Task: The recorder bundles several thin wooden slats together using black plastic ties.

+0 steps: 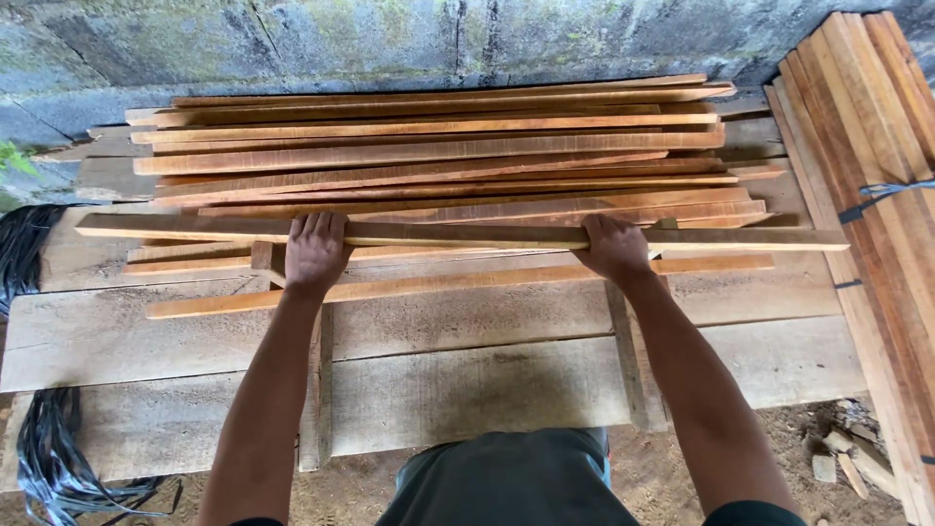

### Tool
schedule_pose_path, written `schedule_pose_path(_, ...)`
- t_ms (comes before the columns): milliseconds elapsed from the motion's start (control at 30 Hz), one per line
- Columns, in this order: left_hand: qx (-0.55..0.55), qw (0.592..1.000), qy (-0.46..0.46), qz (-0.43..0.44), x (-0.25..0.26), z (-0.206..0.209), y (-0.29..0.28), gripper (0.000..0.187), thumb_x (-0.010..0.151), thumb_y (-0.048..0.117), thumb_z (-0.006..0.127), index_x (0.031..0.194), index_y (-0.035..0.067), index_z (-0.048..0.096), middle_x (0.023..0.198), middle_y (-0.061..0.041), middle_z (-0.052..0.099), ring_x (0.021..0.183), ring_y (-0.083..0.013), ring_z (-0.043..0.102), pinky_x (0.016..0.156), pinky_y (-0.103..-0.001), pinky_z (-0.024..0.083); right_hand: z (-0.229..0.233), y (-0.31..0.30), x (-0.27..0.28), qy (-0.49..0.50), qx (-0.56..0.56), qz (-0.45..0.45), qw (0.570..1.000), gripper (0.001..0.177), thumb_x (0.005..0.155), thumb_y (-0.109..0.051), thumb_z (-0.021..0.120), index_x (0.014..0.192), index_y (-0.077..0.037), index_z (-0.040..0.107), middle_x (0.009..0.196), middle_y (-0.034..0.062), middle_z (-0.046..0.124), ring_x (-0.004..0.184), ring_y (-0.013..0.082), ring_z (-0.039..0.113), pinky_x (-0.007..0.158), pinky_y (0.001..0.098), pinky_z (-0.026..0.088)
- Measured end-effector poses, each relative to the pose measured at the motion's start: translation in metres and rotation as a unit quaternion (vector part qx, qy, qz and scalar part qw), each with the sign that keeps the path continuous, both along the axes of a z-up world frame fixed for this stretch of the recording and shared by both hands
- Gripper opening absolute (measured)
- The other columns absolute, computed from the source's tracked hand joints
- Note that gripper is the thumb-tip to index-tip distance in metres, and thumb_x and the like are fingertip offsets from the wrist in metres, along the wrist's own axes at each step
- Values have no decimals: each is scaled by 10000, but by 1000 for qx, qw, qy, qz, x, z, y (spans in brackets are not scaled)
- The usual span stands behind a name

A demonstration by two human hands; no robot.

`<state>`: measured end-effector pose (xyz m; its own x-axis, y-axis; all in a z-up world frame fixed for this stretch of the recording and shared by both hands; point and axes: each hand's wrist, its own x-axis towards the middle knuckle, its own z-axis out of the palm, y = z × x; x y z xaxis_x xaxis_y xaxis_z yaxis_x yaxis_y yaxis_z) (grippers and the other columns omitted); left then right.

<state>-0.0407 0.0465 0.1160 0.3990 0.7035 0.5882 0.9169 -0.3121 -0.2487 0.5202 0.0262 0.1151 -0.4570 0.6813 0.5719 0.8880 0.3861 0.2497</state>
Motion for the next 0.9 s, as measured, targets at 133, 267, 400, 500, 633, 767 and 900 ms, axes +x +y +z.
schedule_pose_path(133, -19, 1000, 10, -11, -9, -22, 2, 178, 848, 355, 715, 904, 210, 629, 818, 32, 626, 824, -171, 669, 855, -338, 501, 6, -21, 6, -6, -3, -30, 1000, 328, 616, -339, 749, 878, -227, 587, 717, -45, 593, 627, 178, 695, 611, 313, 565)
schedule_pose_path(267, -11, 997, -12, -72, -14, -67, -5, 292, 693, 370, 775, 859, 178, 630, 754, -8, 622, 775, -219, 697, 773, -362, 539, -7, -39, 15, 20, -198, -72, 977, 308, 716, -347, 703, 959, -197, 587, 825, 34, 676, 812, 277, 736, 742, 423, 574)
schedule_pose_path(400, -60, 997, -32, -45, -2, -72, -13, 297, 617, 321, 737, 845, 172, 618, 698, -14, 642, 709, -241, 723, 678, -377, 574, -55, -32, 14, -17, -475, -129, 871, 485, 877, -379, 686, 1332, -221, 628, 1278, 84, 708, 1237, 329, 678, 1017, 493, 543)
schedule_pose_path(500, -127, 992, -4, -2, 12, -34, -30, 250, 659, 288, 694, 867, 180, 609, 651, -6, 639, 665, -246, 726, 638, -403, 576, -19, -53, -9, 44, -479, -83, 873, 410, 851, -279, 733, 1224, -121, 666, 1238, 152, 715, 1218, 365, 676, 1037, 494, 534)
schedule_pose_path(633, -225, 974, 0, 17, 19, -19, -34, 267, 721, 300, 700, 937, 161, 627, 732, -53, 676, 741, -293, 755, 668, -455, 598, -23, -49, -3, 72, -516, -104, 847, 402, 904, -295, 703, 1266, -127, 660, 1317, 155, 686, 1278, 377, 637, 1072, 512, 510)
schedule_pose_path(767, -371, 925, 26, 82, 21, -20, -28, 300, 782, 329, 671, 1047, 191, 643, 866, -49, 737, 896, -302, 775, 780, -456, 615, -24, -46, 1, 63, -530, -120, 837, 380, 893, -310, 710, 1243, -164, 695, 1248, 136, 723, 1226, 367, 668, 1028, 520, 531)
schedule_pose_path(900, -360, 926, 85, 76, 15, -21, -28, 447, 728, 362, 815, 1098, 250, 591, 866, 12, 747, 897, -241, 778, 814, -400, 619, -41, -48, 4, 48, -496, -115, 860, 328, 883, -281, 714, 1186, -160, 685, 1215, 107, 716, 1210, 327, 675, 1008, 494, 538)
